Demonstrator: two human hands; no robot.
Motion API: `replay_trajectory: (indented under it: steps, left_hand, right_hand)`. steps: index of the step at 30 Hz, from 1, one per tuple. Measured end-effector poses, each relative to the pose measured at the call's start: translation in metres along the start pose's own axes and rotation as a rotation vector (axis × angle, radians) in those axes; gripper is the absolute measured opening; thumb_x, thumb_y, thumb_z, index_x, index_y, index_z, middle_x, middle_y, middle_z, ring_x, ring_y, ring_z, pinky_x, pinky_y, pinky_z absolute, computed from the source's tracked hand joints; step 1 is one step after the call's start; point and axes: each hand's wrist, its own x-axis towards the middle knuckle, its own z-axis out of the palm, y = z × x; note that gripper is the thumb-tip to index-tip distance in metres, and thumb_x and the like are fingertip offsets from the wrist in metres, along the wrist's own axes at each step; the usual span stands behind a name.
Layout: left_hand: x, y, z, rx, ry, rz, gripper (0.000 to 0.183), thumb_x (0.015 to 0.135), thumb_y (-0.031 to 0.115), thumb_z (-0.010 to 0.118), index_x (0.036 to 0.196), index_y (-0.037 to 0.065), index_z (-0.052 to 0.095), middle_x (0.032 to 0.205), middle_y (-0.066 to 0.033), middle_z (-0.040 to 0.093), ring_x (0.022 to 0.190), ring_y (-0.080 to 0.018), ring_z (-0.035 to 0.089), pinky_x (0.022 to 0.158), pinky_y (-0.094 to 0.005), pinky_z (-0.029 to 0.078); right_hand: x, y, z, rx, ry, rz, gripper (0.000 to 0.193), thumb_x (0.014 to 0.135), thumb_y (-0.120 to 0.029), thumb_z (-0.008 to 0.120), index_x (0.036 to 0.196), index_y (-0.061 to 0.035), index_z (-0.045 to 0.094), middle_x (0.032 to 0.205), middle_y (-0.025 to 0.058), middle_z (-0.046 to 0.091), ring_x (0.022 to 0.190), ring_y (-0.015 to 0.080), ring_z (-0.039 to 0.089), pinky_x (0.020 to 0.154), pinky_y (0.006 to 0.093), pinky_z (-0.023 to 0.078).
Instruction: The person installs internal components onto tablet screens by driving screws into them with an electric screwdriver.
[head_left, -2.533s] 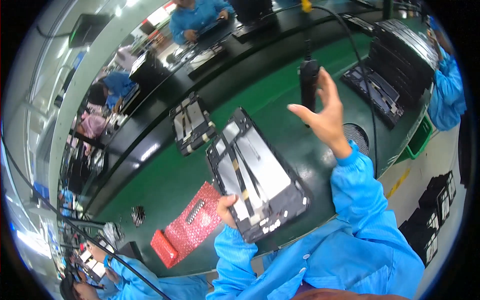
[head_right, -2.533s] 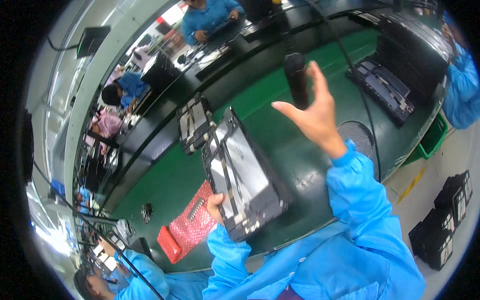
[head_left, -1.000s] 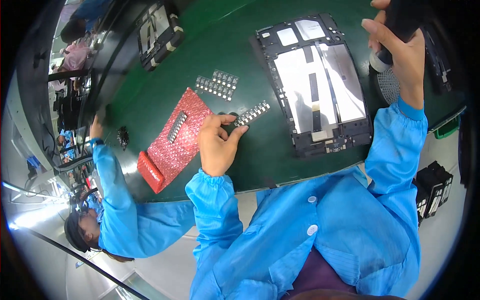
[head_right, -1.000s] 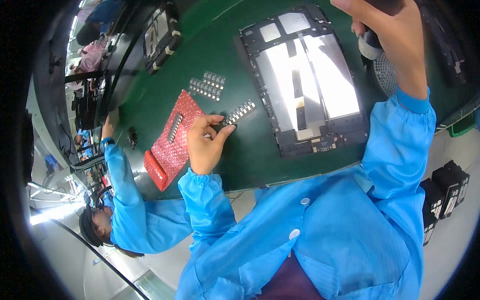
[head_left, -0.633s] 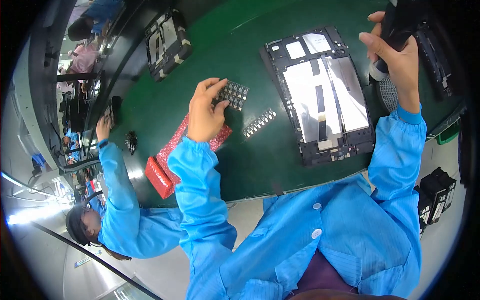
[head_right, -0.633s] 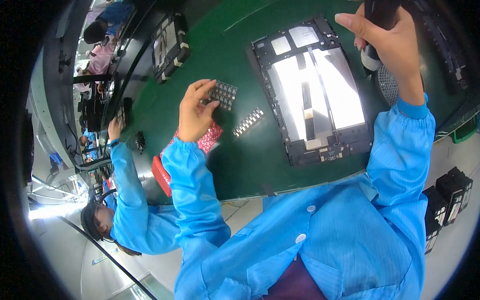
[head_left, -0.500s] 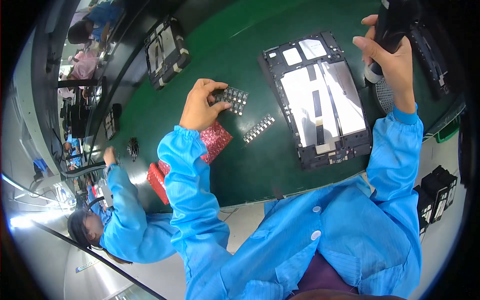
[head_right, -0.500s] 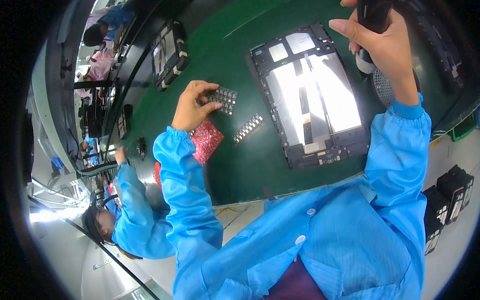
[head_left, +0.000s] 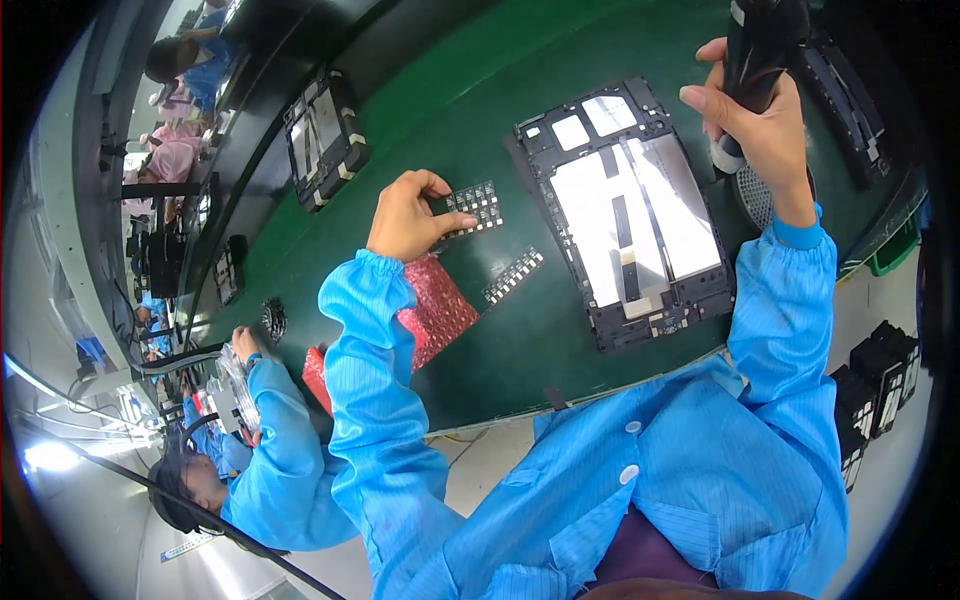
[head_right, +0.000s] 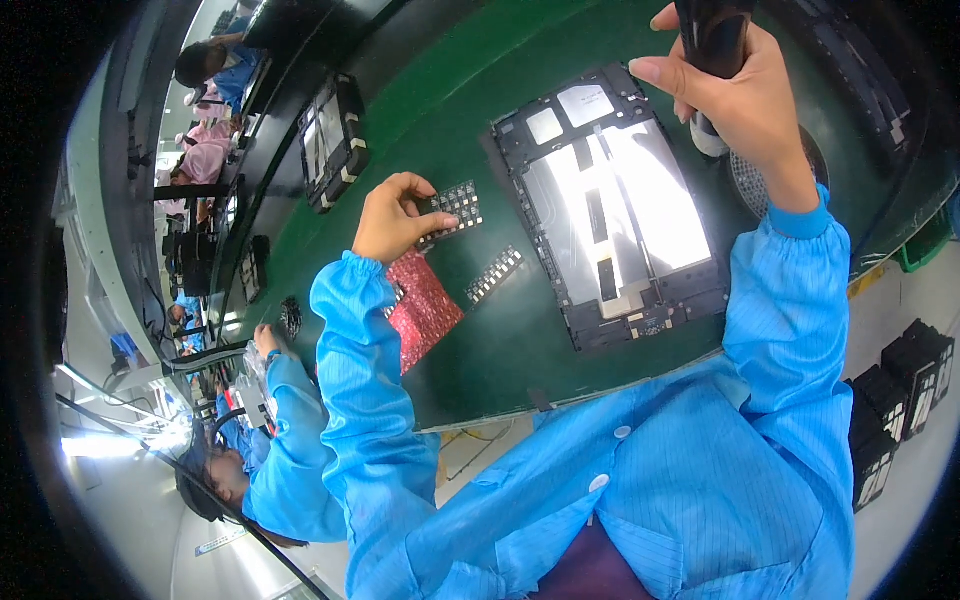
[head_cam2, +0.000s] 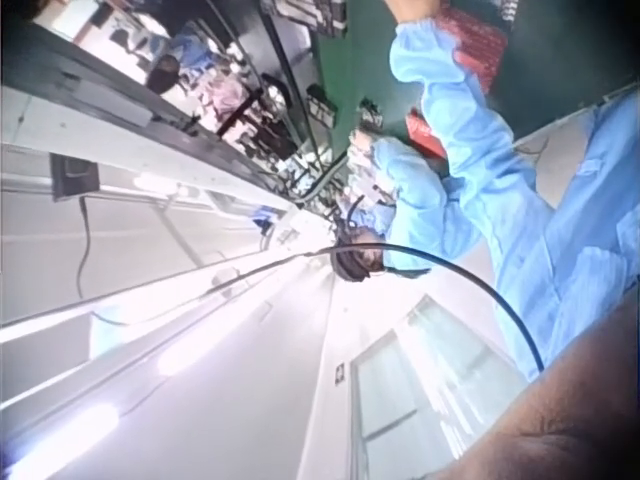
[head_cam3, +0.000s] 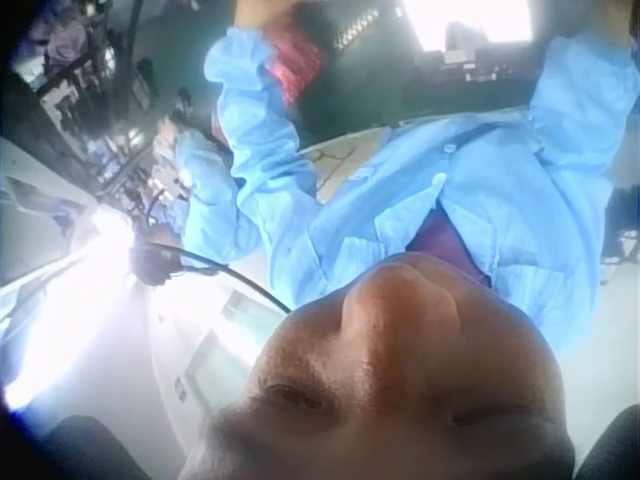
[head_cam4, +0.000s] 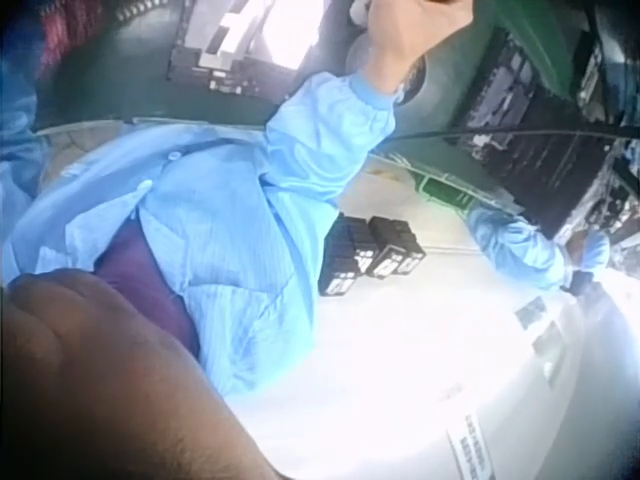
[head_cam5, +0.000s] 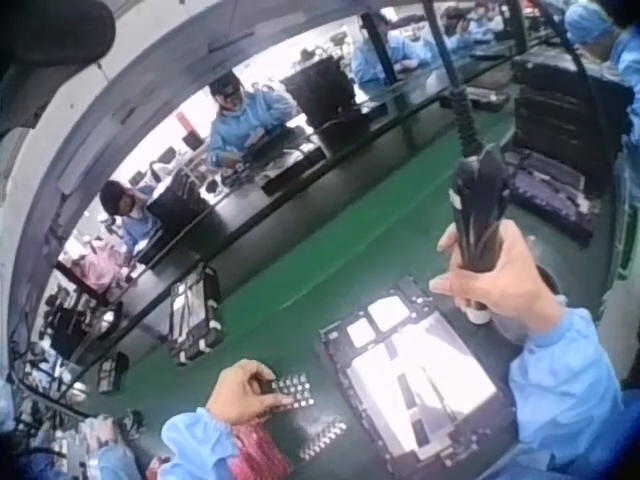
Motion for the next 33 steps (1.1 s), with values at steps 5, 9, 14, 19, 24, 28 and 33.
replay_trajectory:
  steps: [5, 9, 14, 19, 24, 28, 33]
  left_hand:
    - [0.008, -0.006, 0.001, -0.290, -0.043, -0.053, 0.033, 0.062, 0.003, 0.081, 0.088, -0.004, 0.063, 0.074, -0.0035, 0.059, 0.064, -0.0087, 0.055, 0.060, -0.0231, 0.048]
    - [0.008, -0.023, -0.016, -0.537, -0.122, -0.087, 0.026, 0.065, -0.005, 0.076, 0.087, -0.008, 0.063, 0.077, -0.0070, 0.065, 0.065, -0.0101, 0.060, 0.063, -0.0214, 0.050]
    - [0.003, -0.040, -0.003, -0.339, -0.007, -0.062, 0.021, 0.064, 0.000, 0.078, 0.079, -0.007, 0.065, 0.072, -0.0092, 0.067, 0.063, -0.0103, 0.062, 0.062, -0.0232, 0.050]
    - [-0.010, -0.008, -0.003, -0.012, 0.145, -0.034, 0.014, 0.066, 0.001, 0.077, 0.072, -0.002, 0.065, 0.065, -0.0077, 0.064, 0.061, -0.0124, 0.060, 0.058, -0.0260, 0.047]
    - [-0.028, -0.002, 0.003, 0.177, 0.489, 0.393, 0.018, 0.065, 0.003, 0.077, 0.072, -0.002, 0.060, 0.085, -0.0133, 0.065, 0.075, -0.0227, 0.063, 0.064, -0.0312, 0.048]
    - [-0.053, 0.052, 0.038, -0.109, 0.573, 0.519, 0.017, 0.068, -0.003, 0.074, 0.073, 0.001, 0.058, 0.083, -0.0121, 0.065, 0.080, -0.0258, 0.064, 0.070, -0.0310, 0.050]
    - [-0.095, 0.106, 0.101, -0.262, 0.436, 0.802, 0.021, 0.059, -0.003, 0.075, 0.073, 0.005, 0.061, 0.079, -0.0076, 0.064, 0.080, -0.0252, 0.063, 0.069, -0.0360, 0.049]
  right_hand:
    - [-0.001, -0.008, 0.002, 0.049, 0.030, 0.090, 0.032, 0.075, -0.012, 0.075, 0.100, -0.0030, 0.058, 0.063, -0.0014, 0.053, 0.051, 0.0065, 0.051, 0.049, 0.0203, 0.039]
    - [-0.006, -0.011, 0.012, 0.057, 0.017, 0.069, 0.033, 0.075, -0.011, 0.075, 0.101, -0.0023, 0.057, 0.064, -0.0016, 0.054, 0.052, 0.0061, 0.051, 0.048, 0.0203, 0.039]
    - [-0.004, -0.013, 0.017, 0.068, 0.002, 0.048, 0.034, 0.074, -0.012, 0.076, 0.101, -0.0023, 0.057, 0.064, -0.0016, 0.053, 0.052, 0.0063, 0.051, 0.049, 0.0204, 0.039]
    - [-0.003, -0.012, 0.012, 0.008, 0.003, 0.018, 0.035, 0.074, -0.012, 0.076, 0.101, -0.0023, 0.057, 0.064, -0.0020, 0.054, 0.052, 0.0066, 0.051, 0.049, 0.0211, 0.039]
    - [0.000, -0.042, 0.017, 0.036, 0.019, 0.069, 0.036, 0.072, -0.006, 0.074, 0.102, 0.0008, 0.054, 0.064, 0.0022, 0.056, 0.051, 0.0103, 0.054, 0.049, 0.0239, 0.041]
    - [0.003, -0.007, 0.013, 0.057, 0.033, -0.167, 0.010, 0.075, -0.007, 0.072, 0.082, -0.0014, 0.067, 0.074, 0.0042, 0.065, 0.065, 0.0116, 0.062, 0.060, 0.0242, 0.049]
    - [0.003, -0.060, -0.007, 0.309, 0.117, 0.069, 0.044, 0.070, -0.004, 0.077, 0.106, 0.0027, 0.053, 0.066, 0.0045, 0.062, 0.052, 0.0106, 0.058, 0.047, 0.0226, 0.044]
